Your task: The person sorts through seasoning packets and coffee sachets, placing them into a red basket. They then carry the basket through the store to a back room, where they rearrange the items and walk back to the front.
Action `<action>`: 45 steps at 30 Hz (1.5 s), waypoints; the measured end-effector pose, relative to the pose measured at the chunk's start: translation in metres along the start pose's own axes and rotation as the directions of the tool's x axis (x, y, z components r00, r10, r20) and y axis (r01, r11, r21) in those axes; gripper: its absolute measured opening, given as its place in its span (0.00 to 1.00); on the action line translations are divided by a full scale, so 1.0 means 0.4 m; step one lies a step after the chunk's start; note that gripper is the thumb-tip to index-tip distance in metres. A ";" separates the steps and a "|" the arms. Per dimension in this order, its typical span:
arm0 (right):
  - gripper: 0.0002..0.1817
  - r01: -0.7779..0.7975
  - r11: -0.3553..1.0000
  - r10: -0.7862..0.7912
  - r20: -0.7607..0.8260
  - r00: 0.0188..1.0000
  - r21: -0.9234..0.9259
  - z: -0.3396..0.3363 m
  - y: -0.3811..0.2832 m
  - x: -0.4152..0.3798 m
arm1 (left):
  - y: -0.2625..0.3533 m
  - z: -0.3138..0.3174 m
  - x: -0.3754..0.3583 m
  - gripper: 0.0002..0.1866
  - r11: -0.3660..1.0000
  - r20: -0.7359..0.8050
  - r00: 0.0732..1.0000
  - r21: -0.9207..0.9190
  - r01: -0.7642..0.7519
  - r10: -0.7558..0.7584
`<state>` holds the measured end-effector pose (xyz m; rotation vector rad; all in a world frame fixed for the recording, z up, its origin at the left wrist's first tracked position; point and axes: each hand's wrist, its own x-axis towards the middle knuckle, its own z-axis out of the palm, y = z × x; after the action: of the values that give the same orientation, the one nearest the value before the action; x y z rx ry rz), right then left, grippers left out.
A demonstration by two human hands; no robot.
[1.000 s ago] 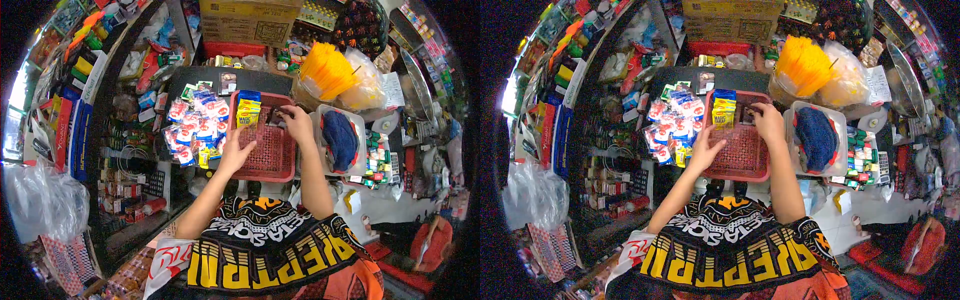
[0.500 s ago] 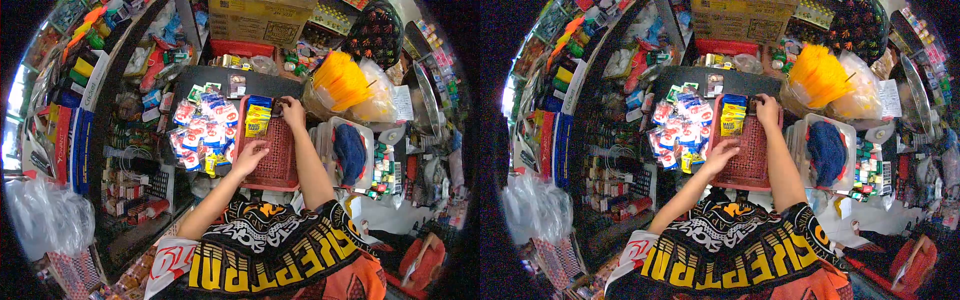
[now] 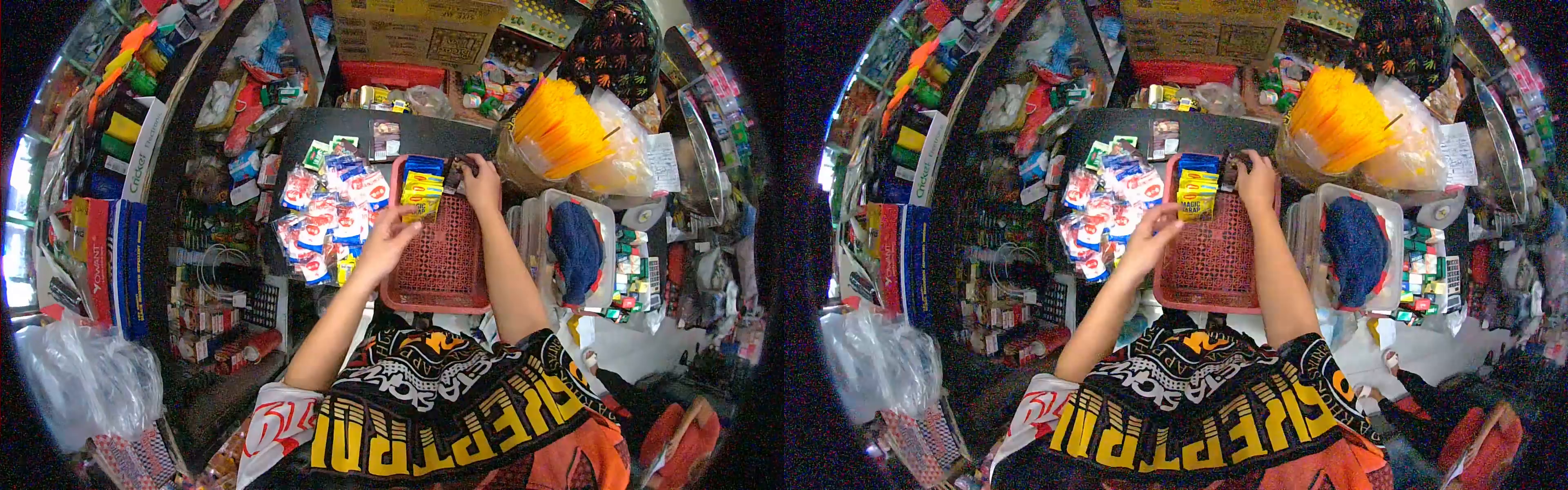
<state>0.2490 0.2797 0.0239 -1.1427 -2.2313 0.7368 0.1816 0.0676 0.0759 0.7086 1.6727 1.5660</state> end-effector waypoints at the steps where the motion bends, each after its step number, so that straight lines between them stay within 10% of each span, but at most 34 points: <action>1: 0.13 -0.007 1.000 0.007 -0.025 1.000 -0.007 0.002 0.005 -0.003 | 0.005 -0.017 0.009 0.16 0.999 -0.002 0.999 0.035 -0.040 0.040; 10: 0.25 0.023 1.000 -0.025 -0.129 0.991 -0.021 -0.019 -0.033 -0.020 | 0.033 -0.161 0.264 0.16 0.856 -0.054 0.957 0.465 -0.228 0.284; 13: 0.30 0.022 0.996 -0.010 -0.133 0.991 0.084 -0.074 -0.088 -0.058 | 0.042 -0.173 0.372 0.19 0.726 -0.036 0.993 0.686 -0.055 0.108; 15: 0.27 0.048 0.971 -0.027 -0.091 0.996 0.234 -0.134 -0.146 -0.108 | 0.014 -0.165 0.442 0.18 0.411 -0.063 0.998 0.910 0.050 0.017; 20: 0.09 0.058 0.937 -0.138 0.212 0.967 0.345 -0.225 -0.152 -0.229 | -0.112 -0.149 0.589 0.41 0.217 0.013 0.997 0.976 0.004 -0.080; 28: 0.07 -0.039 0.918 -0.045 0.201 0.979 0.395 -0.254 -0.121 -0.285 | -0.115 -0.152 0.645 0.29 0.191 -0.022 0.985 0.980 0.055 -0.170; 31: 0.10 -0.047 0.897 -0.043 0.193 0.980 0.440 -0.236 -0.120 -0.280 | -0.030 -0.146 0.586 0.14 0.357 -0.131 0.990 0.928 0.105 0.049; 35: 0.12 -0.195 0.850 0.091 0.227 0.970 0.490 -0.186 -0.115 -0.277 | 0.098 -0.114 0.487 0.12 0.389 0.019 0.844 0.881 -0.268 0.537; 37: 0.08 -0.317 0.471 0.299 0.189 0.935 0.823 -0.153 -0.109 -0.275 | 0.160 -0.072 0.421 0.12 0.269 0.228 0.777 0.850 -0.453 0.587; 42: 0.09 -0.287 0.393 0.380 0.130 0.916 0.874 -0.152 -0.111 -0.274 | 0.186 0.090 0.293 0.13 0.315 0.501 0.744 0.689 -0.652 0.442; 45: 0.16 -0.456 0.105 0.411 0.380 0.829 0.884 -0.126 -0.078 -0.273 | 0.127 0.163 0.288 0.10 0.270 0.562 0.778 0.732 -0.626 0.280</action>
<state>0.3205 0.1843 0.0587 -1.0132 -0.8543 2.0243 0.1624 0.2037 0.1108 2.0952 2.0798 0.5749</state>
